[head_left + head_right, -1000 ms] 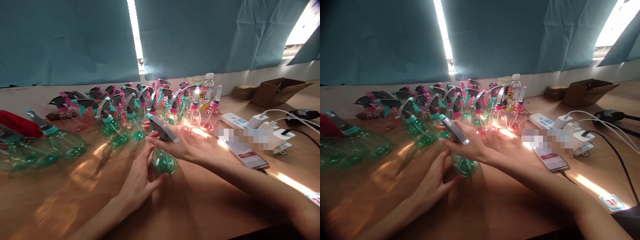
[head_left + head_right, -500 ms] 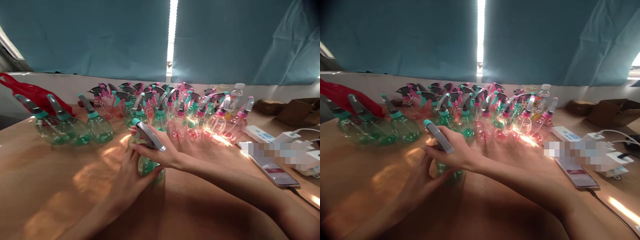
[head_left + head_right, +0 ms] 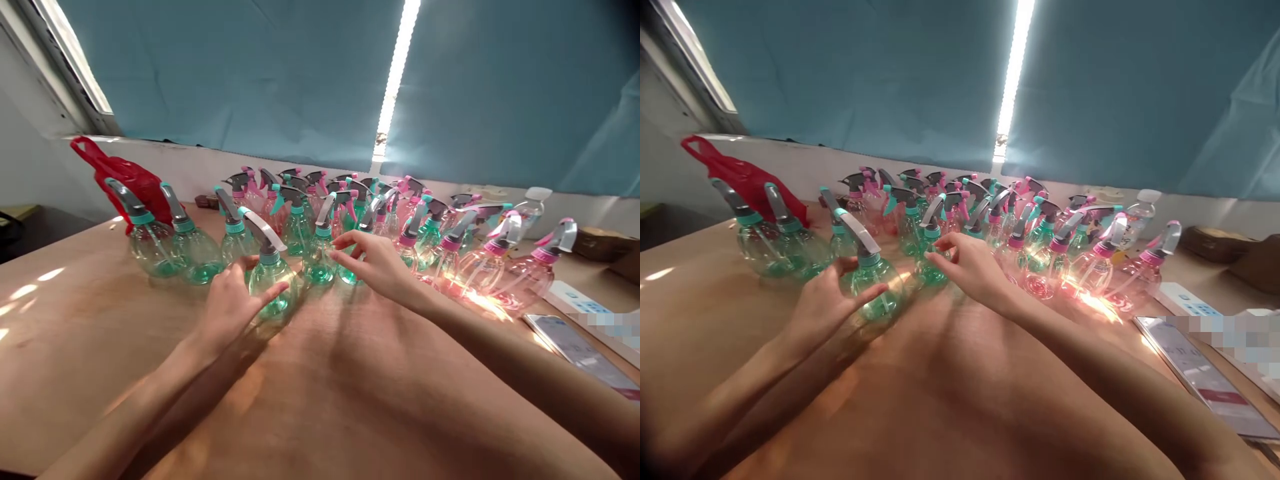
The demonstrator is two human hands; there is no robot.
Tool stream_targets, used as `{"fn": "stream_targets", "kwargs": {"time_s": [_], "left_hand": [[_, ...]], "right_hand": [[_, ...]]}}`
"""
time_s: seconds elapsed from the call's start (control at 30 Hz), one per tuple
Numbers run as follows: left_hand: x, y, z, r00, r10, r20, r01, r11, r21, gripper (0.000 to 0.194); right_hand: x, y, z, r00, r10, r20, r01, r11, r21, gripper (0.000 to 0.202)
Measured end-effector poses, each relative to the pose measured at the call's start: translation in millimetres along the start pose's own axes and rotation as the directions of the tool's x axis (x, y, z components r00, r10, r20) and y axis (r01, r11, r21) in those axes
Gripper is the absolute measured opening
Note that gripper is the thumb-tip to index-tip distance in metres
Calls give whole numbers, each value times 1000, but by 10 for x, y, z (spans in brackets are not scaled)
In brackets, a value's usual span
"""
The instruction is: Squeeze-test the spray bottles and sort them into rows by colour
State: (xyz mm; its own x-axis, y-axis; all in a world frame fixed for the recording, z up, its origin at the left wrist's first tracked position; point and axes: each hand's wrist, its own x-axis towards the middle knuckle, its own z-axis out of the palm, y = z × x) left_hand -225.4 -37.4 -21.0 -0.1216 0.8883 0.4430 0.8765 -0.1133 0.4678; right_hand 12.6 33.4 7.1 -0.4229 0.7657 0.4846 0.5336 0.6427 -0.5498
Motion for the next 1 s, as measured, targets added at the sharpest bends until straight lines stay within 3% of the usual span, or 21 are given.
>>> {"fn": "stream_targets", "kwargs": {"time_s": [0.13,0.37,0.5,0.7,1.0], "left_hand": [[187,44,-8,999,16,42,-22,991,131,58],[402,32,44,988,153,-15,-143,950,278,47],[520,65,65,988,148,36,-148,867,476,51],[682,118,82,987,131,93,-160,756,635,52],[719,161,103,985,124,116,-170,729,663,60]], "right_hand": [[72,47,47,995,92,-34,-94,991,-91,30],[95,-8,142,988,140,-69,-149,980,-135,36],[133,25,174,981,189,-43,-193,972,-130,45],[267,86,262,972,234,2,-233,970,-69,57],[482,143,421,956,292,40,-293,956,31,51]]}}
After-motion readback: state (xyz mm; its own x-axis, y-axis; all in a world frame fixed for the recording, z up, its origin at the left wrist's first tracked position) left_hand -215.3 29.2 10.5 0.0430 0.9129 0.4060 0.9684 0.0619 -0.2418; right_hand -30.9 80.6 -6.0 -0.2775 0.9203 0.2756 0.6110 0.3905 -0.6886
